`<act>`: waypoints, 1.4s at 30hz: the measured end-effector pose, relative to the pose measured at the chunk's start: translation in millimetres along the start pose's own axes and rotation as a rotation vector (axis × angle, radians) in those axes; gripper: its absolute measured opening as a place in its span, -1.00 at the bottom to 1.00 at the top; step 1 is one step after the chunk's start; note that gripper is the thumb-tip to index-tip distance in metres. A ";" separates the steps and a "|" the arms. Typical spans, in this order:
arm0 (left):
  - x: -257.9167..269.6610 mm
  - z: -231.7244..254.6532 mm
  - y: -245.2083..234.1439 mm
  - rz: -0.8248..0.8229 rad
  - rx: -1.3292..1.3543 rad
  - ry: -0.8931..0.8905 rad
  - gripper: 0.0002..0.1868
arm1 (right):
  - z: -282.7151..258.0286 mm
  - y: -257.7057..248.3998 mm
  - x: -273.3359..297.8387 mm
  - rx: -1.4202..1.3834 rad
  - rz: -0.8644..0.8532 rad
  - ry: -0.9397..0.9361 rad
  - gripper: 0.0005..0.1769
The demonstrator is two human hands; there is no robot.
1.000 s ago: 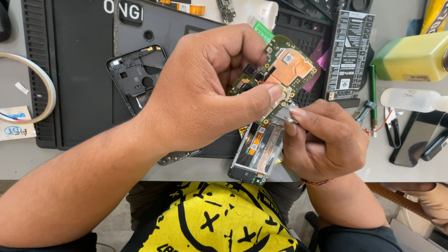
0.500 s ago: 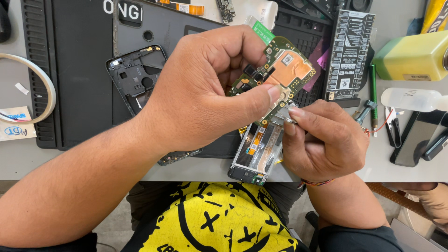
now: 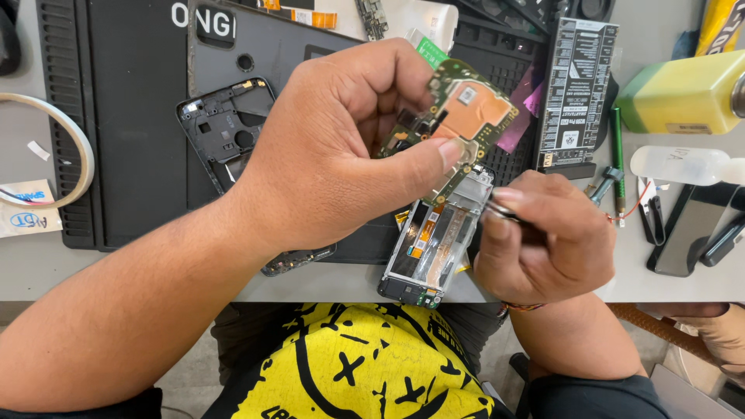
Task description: The person assembles a smartphone by connecting ribbon cables to the motherboard, placing the battery into the chassis, and securing components with a green tool. The person handles the motherboard, battery, and phone chassis throughout the process.
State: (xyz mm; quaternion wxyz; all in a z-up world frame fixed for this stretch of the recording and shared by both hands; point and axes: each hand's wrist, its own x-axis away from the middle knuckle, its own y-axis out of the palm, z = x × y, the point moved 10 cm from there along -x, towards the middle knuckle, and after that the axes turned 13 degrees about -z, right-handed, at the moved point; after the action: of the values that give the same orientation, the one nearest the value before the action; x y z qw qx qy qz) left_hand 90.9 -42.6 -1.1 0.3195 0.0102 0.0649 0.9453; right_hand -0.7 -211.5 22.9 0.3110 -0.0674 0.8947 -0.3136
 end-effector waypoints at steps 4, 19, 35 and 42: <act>0.3 3.2 5.1 -0.043 0.145 0.072 -0.77 | 1.5 -6.8 -6.2 0.111 0.063 0.209 -0.65; -1.4 -10.2 14.2 0.025 -0.291 -0.126 -0.74 | 40.2 6.5 -22.7 -0.450 -0.085 0.477 -0.83; -1.4 -33.2 34.7 -0.054 -0.277 -0.180 -0.84 | 70.0 13.3 -3.8 -0.442 -0.142 0.618 -0.82; 5.4 -17.4 37.3 -0.110 -0.114 -0.221 -0.82 | 84.6 15.3 15.1 -0.336 -0.129 0.771 -0.81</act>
State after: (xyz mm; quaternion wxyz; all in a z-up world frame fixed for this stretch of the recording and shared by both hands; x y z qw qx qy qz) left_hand 63.1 -70.8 -13.6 0.3763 0.0924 -0.0239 0.9216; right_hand 39.0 -248.0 -45.7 -0.0818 -0.0509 0.9782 -0.1842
